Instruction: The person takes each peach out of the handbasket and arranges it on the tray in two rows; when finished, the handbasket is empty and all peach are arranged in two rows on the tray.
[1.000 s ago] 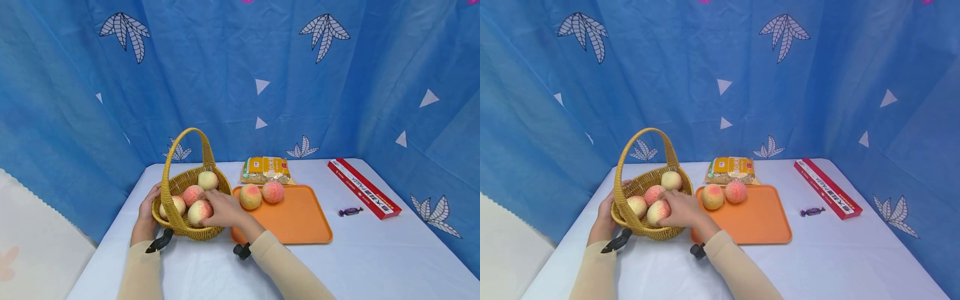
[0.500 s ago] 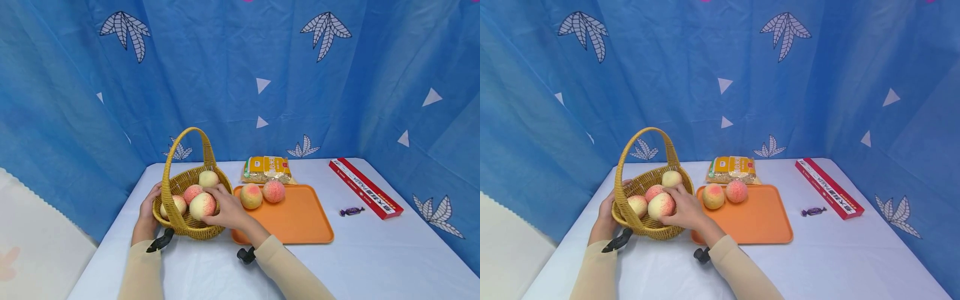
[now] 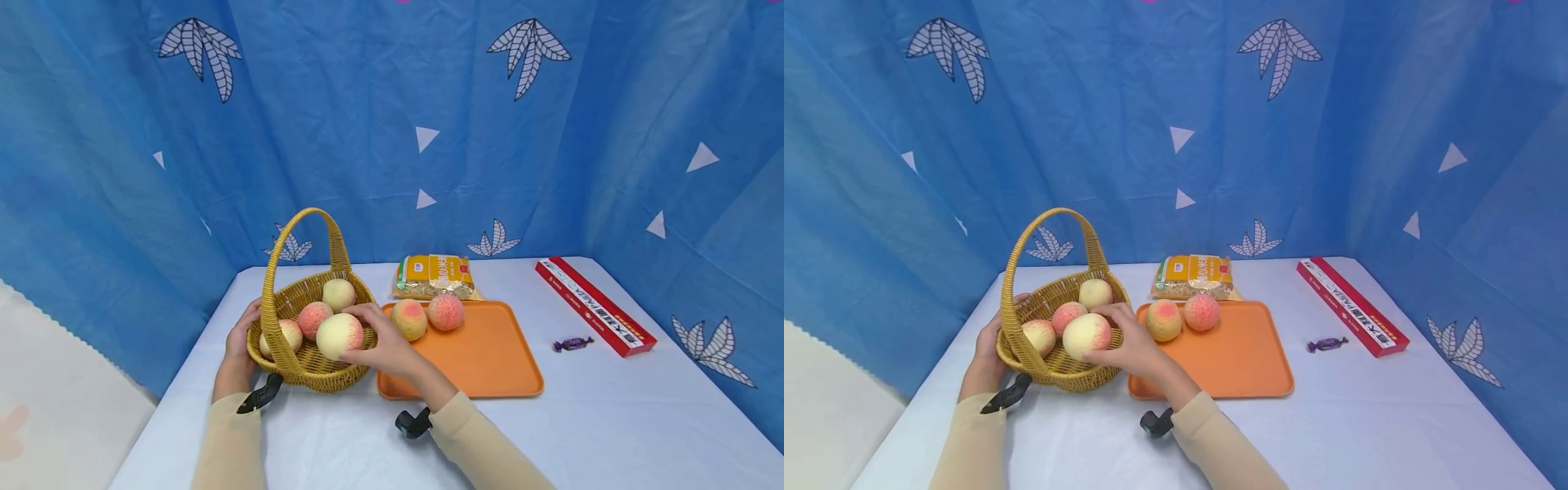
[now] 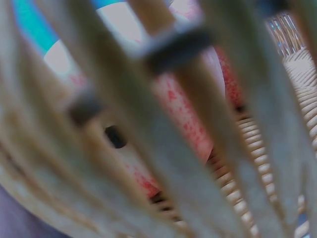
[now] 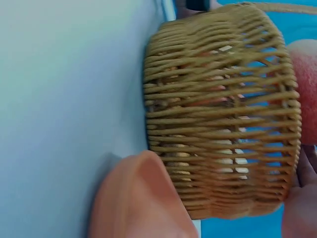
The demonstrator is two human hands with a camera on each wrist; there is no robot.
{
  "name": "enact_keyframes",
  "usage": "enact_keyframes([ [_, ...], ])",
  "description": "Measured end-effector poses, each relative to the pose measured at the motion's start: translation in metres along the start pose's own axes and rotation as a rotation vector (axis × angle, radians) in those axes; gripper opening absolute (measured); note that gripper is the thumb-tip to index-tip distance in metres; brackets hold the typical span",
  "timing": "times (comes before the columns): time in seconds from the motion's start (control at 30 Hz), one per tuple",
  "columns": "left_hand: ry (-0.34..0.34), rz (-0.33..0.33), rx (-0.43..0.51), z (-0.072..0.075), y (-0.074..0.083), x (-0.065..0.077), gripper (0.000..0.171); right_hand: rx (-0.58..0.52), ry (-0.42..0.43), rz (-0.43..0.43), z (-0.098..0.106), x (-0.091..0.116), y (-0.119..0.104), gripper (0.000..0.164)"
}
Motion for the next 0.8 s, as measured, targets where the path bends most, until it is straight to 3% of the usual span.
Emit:
enact_keyframes([
  [0.23, -0.026, -0.046, 0.026, 0.001, 0.0, 0.0, 0.035, -0.25, 0.01, -0.091, 0.012, 0.004, 0.005, 0.065],
  [0.33, -0.046, -0.071, 0.038, 0.001, 0.0, 0.0, 0.036, -0.282, 0.008, -0.079, 0.016, 0.005, 0.004, 0.065],
  [0.63, -0.028, -0.035, 0.024, 0.0, 0.0, -0.002, 0.037, -0.38, 0.01, -0.08, 0.03, 0.007, 0.002, 0.066],
  [0.8, -0.039, -0.042, 0.026, -0.001, 0.002, -0.002, 0.041, -0.381, 0.037, -0.09, 0.041, 0.007, 0.0, 0.065],
])
Point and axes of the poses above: each hand's wrist, its own x-axis away from the middle knuckle, its own z-axis out of the back of the hand, y = z × x, the point moved 6 cm from there along -x, towards the middle knuckle, and after that the axes turned 4 degrees about y, right-handed, at the moved point
